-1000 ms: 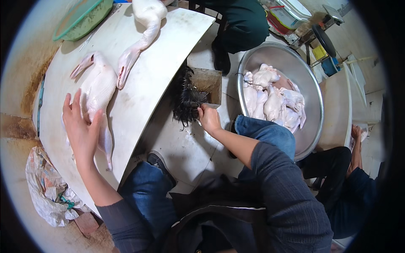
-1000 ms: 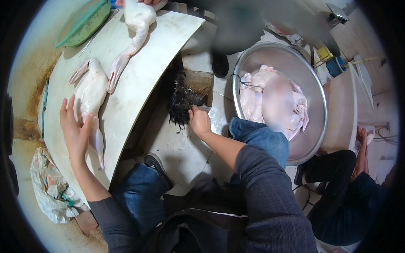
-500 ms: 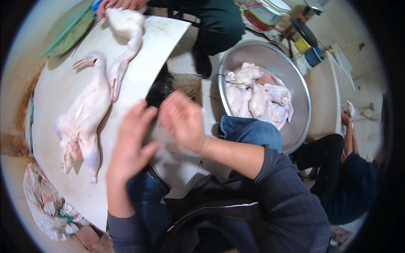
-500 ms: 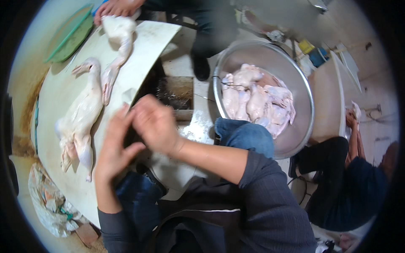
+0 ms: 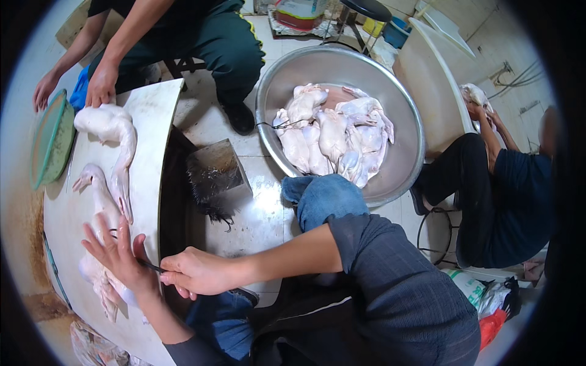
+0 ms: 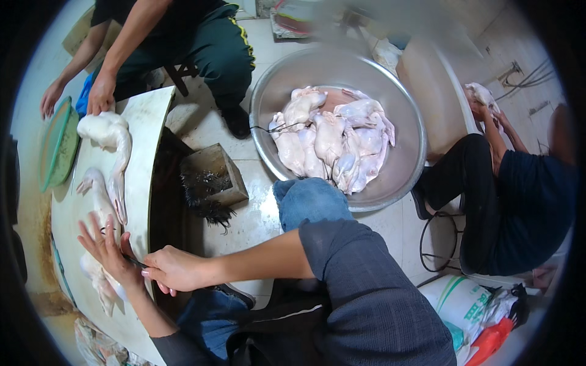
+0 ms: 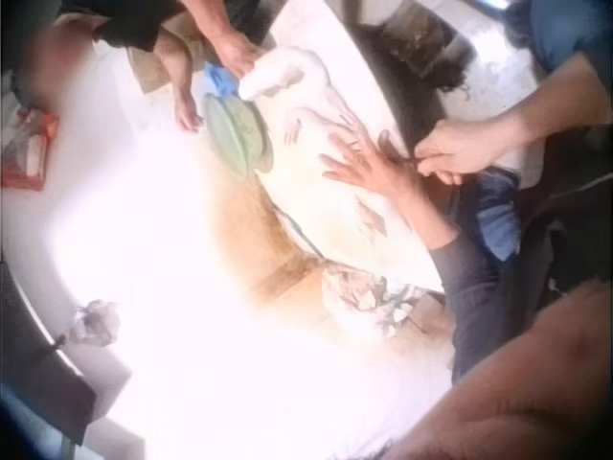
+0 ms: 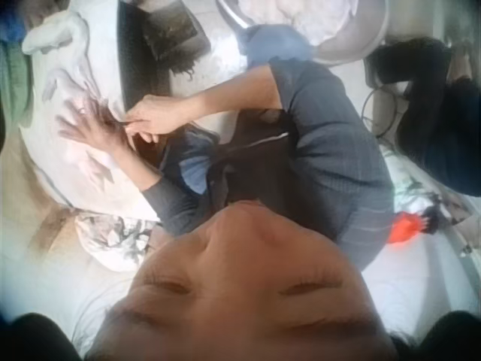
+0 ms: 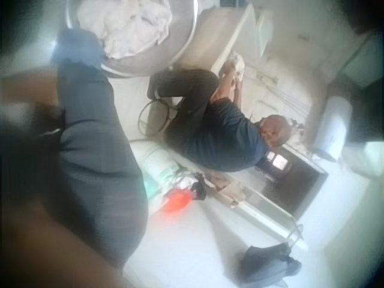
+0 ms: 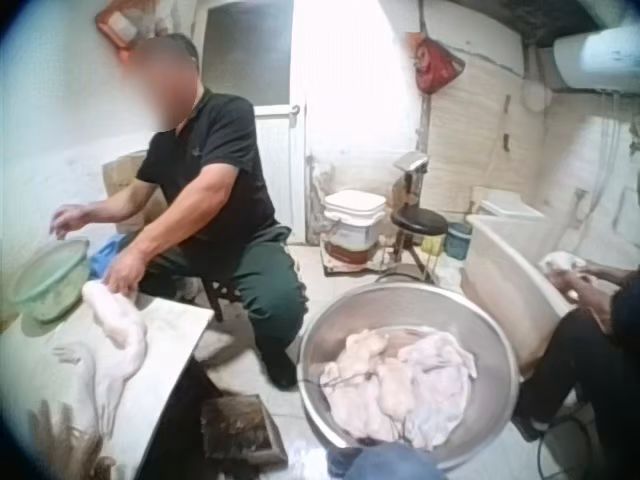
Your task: The person handles whole raw poultry carcasses, using a metal hook to pull and position the birds on a white cutting board. They repeatedly lift, rotate, and place the carcasses into a large metal basin while another person works nearby.
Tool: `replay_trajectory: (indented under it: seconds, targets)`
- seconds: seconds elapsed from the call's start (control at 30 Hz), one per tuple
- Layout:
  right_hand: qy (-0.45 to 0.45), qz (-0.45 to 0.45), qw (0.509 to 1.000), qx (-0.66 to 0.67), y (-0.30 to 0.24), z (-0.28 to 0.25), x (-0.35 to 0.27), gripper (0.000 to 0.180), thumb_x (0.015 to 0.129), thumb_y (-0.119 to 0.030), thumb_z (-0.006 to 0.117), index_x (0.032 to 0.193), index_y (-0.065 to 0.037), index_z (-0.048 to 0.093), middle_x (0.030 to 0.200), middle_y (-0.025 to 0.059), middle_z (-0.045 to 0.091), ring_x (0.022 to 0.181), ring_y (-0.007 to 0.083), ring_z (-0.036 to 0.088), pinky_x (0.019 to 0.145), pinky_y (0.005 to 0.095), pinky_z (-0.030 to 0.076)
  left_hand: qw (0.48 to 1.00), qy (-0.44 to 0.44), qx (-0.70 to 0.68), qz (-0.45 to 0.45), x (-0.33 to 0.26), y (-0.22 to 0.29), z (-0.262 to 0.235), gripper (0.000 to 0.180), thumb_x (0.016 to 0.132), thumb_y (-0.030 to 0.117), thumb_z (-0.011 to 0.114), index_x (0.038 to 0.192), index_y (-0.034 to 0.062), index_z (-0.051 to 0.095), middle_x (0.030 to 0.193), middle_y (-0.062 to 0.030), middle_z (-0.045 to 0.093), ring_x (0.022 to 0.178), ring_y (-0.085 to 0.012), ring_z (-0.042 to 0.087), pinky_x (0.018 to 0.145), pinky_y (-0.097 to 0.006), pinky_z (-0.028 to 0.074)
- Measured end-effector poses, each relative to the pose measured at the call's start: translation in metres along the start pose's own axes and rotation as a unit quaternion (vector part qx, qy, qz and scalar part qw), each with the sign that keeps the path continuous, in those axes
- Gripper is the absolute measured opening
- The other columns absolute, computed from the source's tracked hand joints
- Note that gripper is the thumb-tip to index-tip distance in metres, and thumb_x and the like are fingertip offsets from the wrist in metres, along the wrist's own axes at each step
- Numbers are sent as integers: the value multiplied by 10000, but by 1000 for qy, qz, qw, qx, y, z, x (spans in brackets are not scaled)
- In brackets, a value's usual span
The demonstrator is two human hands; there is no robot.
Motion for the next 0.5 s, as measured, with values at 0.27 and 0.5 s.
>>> replay_trajectory:
  seconds: [0.27, 0.5]
  targets:
    - [180, -18, 982, 54, -6, -47, 3, 232, 1067, -126, 483, 1168, 62, 574, 757, 110, 687, 541, 161, 655, 533, 311, 531, 857, -277, 127, -417, -89, -183, 24, 628, 1018, 429, 572, 1516, 71, 436, 1512, -223, 476, 1423, -420, 392, 1174, -579, 247]
    - [134, 8, 988, 72, 5, -45, -1, 446, 1050, -70, 434, 1477, 38, 365, 819, 136, 682, 546, 198, 675, 528, 340, 561, 895, -389, 42, -215, -78, -177, 34, 727, 940, 423, 652, 1489, 1, 428, 1411, -234, 538, 1364, -383, 468, 1242, -585, 92]
Point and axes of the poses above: each hand's wrist, its own x-axis towards the middle knuckle, its own z-axis out of the palm, y = z × x, the point moved 6 cm from there along x, towards the middle knuckle
